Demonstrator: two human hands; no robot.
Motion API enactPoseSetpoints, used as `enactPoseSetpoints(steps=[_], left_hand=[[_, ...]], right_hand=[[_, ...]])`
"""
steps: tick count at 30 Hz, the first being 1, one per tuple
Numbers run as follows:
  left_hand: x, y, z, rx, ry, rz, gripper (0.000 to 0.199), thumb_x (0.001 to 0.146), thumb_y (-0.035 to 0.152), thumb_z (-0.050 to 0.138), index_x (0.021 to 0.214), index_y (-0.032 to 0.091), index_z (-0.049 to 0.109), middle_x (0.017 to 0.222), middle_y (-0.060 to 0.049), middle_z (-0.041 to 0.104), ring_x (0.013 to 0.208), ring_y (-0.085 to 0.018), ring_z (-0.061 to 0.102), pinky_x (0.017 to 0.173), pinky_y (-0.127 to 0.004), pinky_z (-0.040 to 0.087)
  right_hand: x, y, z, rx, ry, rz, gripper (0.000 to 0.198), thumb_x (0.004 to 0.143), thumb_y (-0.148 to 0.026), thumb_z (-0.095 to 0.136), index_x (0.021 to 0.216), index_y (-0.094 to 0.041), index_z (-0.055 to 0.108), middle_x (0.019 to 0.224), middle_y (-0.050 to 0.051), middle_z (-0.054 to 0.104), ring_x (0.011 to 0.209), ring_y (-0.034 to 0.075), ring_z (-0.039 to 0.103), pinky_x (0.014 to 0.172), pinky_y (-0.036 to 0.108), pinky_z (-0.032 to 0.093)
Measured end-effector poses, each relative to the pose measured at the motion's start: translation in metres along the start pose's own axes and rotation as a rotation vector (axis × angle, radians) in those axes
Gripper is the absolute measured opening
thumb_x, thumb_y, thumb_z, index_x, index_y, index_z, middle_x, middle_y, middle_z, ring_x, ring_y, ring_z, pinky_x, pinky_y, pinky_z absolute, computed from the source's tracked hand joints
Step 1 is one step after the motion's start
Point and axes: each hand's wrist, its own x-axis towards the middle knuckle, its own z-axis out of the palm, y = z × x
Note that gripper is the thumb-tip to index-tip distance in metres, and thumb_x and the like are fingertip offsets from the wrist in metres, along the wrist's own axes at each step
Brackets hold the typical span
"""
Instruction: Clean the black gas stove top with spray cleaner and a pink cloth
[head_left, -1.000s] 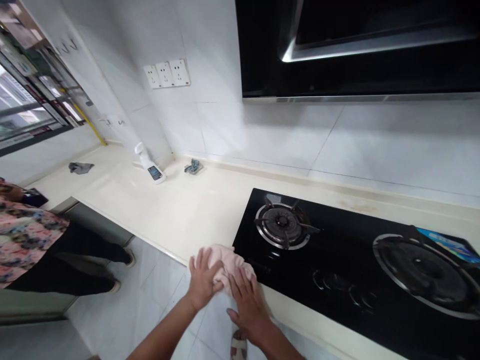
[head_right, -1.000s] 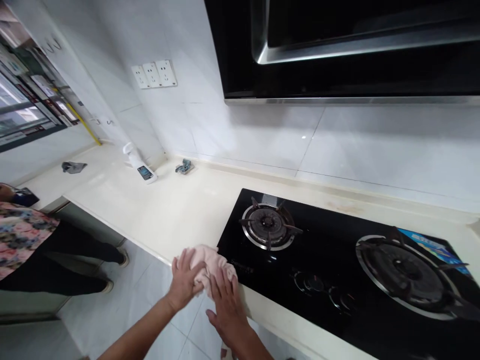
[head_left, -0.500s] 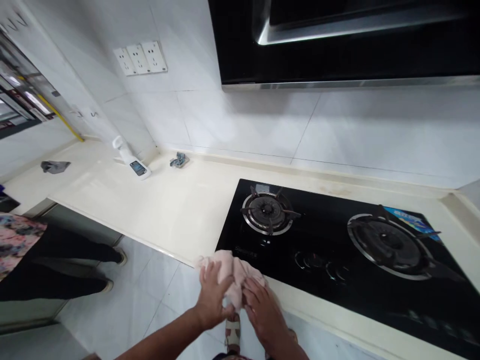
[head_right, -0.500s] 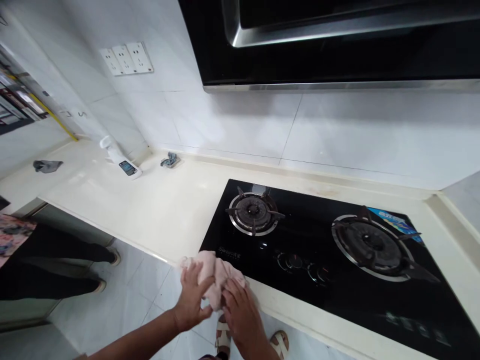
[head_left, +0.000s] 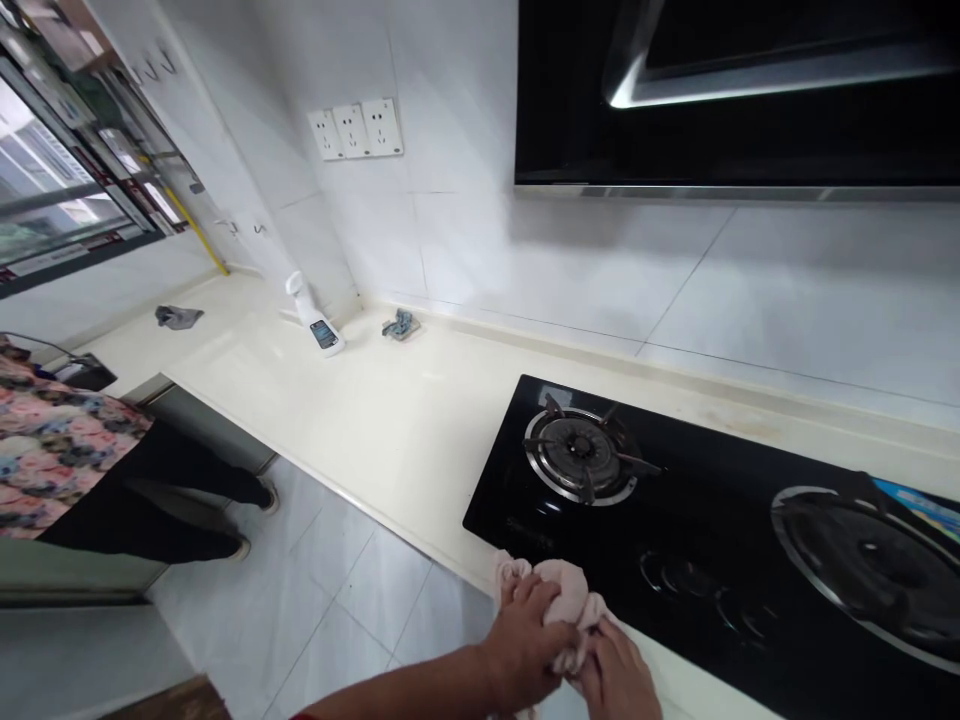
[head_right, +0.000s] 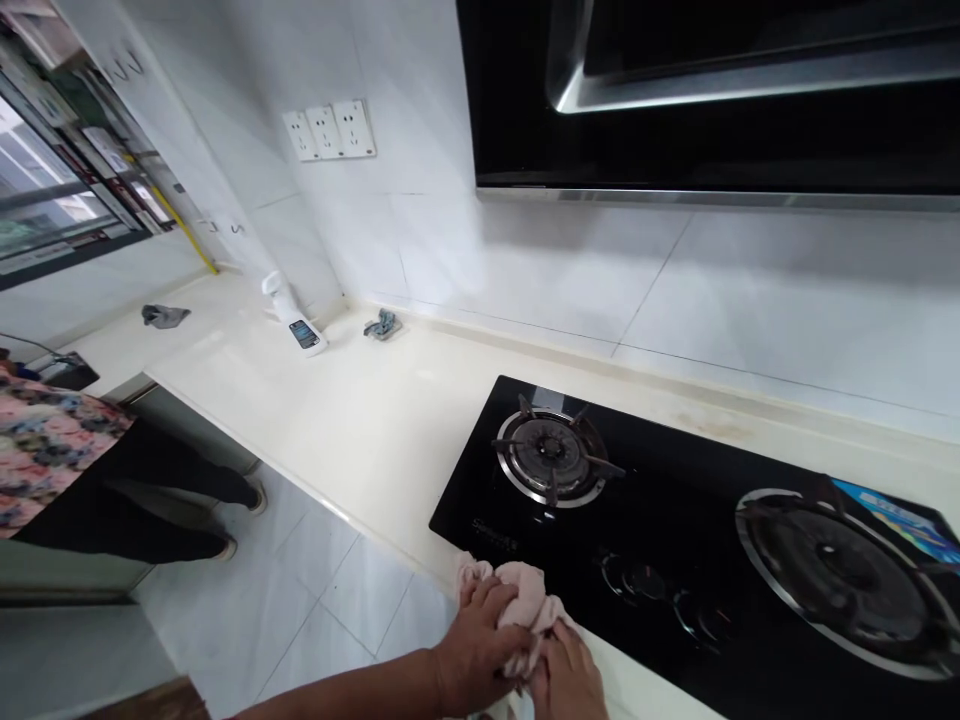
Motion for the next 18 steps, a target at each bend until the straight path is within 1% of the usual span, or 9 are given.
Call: enactPoseSetpoints(steps=[3,5,7,8,10,13,15,16,18], left_hand=[[-0.017,-0.023,-0.019,-0.067,0.136,-0.146,0.033,0.081,0.042,0.066,0.112,0.032,0.068,0.144,-0.009,0.05,0.13,-0.033,0.047,0.112,-0.056,0.033],[-0.029,-0.046,-0.042,-0.134,0.311,-0.299,0.027,0.08,0.036,0.063,0.105,0.028,0.068,0.14,-0.009,0.053,0.128,-0.032,0.049,0.108,-0.052,0.04],[-0.037,-0.071,-0.072,-0.185,0.473,-0.438,0.031,0.081,0.029,0.056,0.111,0.025,0.064,0.131,-0.009,0.058,0.121,-0.028,0.055,0.102,-0.046,0.048],[-0.039,-0.083,-0.09,-0.181,0.53,-0.488,0.039,0.082,0.025,0.051,0.12,0.024,0.06,0.128,-0.008,0.06,0.117,-0.026,0.058,0.099,-0.044,0.05],[-0.035,-0.105,-0.129,-0.154,0.612,-0.551,0.057,0.082,0.019,0.044,0.139,0.022,0.044,0.133,-0.009,0.056,0.119,-0.024,0.057,0.1,-0.041,0.05],[-0.013,-0.126,-0.179,-0.083,0.708,-0.567,0.075,0.08,0.018,0.045,0.152,0.02,0.023,0.148,-0.011,0.044,0.132,-0.024,0.048,0.109,-0.041,0.043],[0.009,-0.131,-0.197,0.022,0.669,-0.53,0.08,0.08,0.018,0.048,0.154,0.019,0.018,0.153,-0.013,0.039,0.138,-0.026,0.042,0.114,-0.045,0.038],[0.02,-0.131,-0.199,0.08,0.602,-0.502,0.08,0.081,0.019,0.049,0.155,0.019,0.019,0.154,-0.014,0.039,0.14,-0.027,0.04,0.115,-0.047,0.035],[0.042,-0.129,-0.192,0.164,0.403,-0.447,0.074,0.083,0.02,0.053,0.153,0.023,0.029,0.156,-0.013,0.04,0.143,-0.03,0.037,0.116,-0.054,0.031]], right_hand=[[0.032,-0.048,0.008,0.092,-0.027,-0.066,0.034,0.092,-0.034,0.044,0.112,-0.023,0.07,0.126,0.013,0.067,0.122,0.033,0.059,0.099,0.05,0.052],[0.057,-0.081,0.009,0.199,-0.095,-0.155,0.04,0.092,-0.035,0.045,0.124,-0.023,0.065,0.132,0.012,0.063,0.126,0.032,0.056,0.103,0.05,0.05],[0.083,-0.105,0.005,0.288,-0.163,-0.231,0.044,0.092,-0.038,0.045,0.13,-0.024,0.062,0.137,0.011,0.061,0.129,0.031,0.053,0.106,0.05,0.048],[0.095,-0.113,0.002,0.316,-0.178,-0.25,0.045,0.092,-0.039,0.045,0.132,-0.025,0.061,0.138,0.01,0.06,0.13,0.03,0.052,0.107,0.049,0.046],[0.115,-0.116,-0.005,0.344,-0.175,-0.257,0.046,0.093,-0.038,0.044,0.136,-0.026,0.058,0.141,0.009,0.057,0.132,0.029,0.051,0.11,0.049,0.045],[0.129,-0.102,-0.01,0.322,-0.133,-0.221,0.047,0.095,-0.033,0.042,0.14,-0.028,0.055,0.145,0.009,0.054,0.134,0.028,0.05,0.112,0.05,0.042],[0.129,-0.089,-0.009,0.234,-0.078,-0.191,0.046,0.096,-0.029,0.041,0.14,-0.028,0.055,0.146,0.008,0.053,0.136,0.027,0.048,0.113,0.051,0.04],[0.126,-0.083,-0.007,0.174,-0.044,-0.184,0.045,0.097,-0.029,0.041,0.14,-0.027,0.055,0.147,0.008,0.053,0.138,0.027,0.047,0.114,0.051,0.039],[0.12,-0.077,0.0,0.063,0.009,-0.196,0.044,0.098,-0.032,0.043,0.14,-0.026,0.055,0.149,0.008,0.052,0.141,0.027,0.043,0.115,0.052,0.036]])
